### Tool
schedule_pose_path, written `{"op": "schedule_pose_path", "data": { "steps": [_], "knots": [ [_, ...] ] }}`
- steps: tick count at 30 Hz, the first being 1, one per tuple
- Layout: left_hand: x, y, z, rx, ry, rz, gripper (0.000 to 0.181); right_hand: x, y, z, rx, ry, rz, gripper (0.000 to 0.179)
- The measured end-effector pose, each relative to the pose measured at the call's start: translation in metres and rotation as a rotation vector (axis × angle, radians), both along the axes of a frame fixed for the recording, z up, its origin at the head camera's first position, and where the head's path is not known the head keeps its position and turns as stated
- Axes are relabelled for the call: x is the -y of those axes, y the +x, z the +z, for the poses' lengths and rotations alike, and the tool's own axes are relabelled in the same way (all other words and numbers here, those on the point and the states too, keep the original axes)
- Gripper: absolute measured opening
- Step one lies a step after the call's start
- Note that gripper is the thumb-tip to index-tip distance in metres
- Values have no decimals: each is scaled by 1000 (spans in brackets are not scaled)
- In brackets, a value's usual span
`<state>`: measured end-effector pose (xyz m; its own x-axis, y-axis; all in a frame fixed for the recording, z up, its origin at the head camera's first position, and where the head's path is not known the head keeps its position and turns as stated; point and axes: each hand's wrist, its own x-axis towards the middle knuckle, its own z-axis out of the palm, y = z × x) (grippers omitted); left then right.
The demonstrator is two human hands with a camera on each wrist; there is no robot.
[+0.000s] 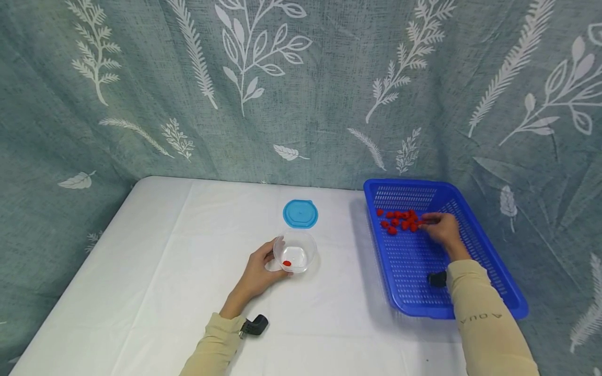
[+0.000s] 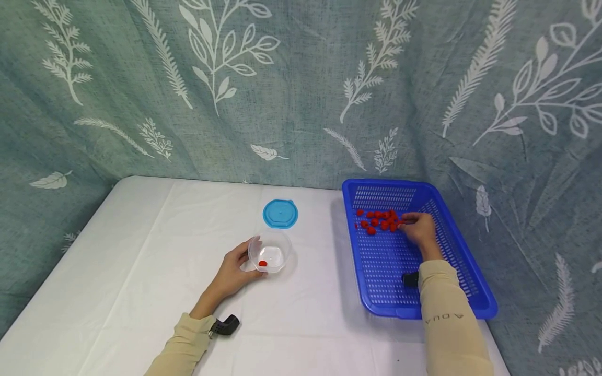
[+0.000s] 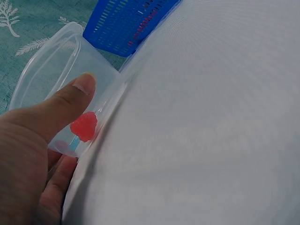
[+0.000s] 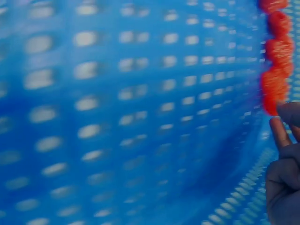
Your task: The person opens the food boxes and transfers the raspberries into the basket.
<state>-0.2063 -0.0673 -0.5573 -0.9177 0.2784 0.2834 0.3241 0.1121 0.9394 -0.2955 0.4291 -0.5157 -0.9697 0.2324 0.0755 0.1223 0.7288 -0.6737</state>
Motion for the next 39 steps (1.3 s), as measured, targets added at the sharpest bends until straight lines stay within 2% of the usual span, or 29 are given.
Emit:
{"op": "schedule_pose_path", "data": {
  "steps": [5, 13, 16, 23, 27, 29, 32, 36, 39],
  "knots": [
    [0, 0, 0, 3, -1, 1, 86, 12, -1, 17, -75, 56, -18, 34],
    [0, 0, 0, 10, -3, -5, 86, 52, 0, 57, -207, 23, 116, 31],
    [0, 1, 0, 11, -3, -6, 86, 73, 3, 74, -230, 7, 162, 30],
    [-1, 0, 0, 19, -19, 4, 87, 139, 27, 124, -198, -105, 276, 34],
    [0, 0, 0, 18, -24, 5, 87, 180, 47, 144, -202, -199, 354, 31],
    [0, 0, 0, 17, -21, 3, 87, 199, 58, 147, -209, -231, 392, 28],
    [0, 0, 1, 11, -17, -1, 87, 226, 69, 142, -210, -231, 445, 24],
    [0, -1, -1, 6, -17, 0, 86, 254, 76, 117, -189, -202, 508, 21],
    [1, -8, -16, 1, -26, -8, 89, 269, 77, 89, -148, -197, 543, 18]
  ]
}}
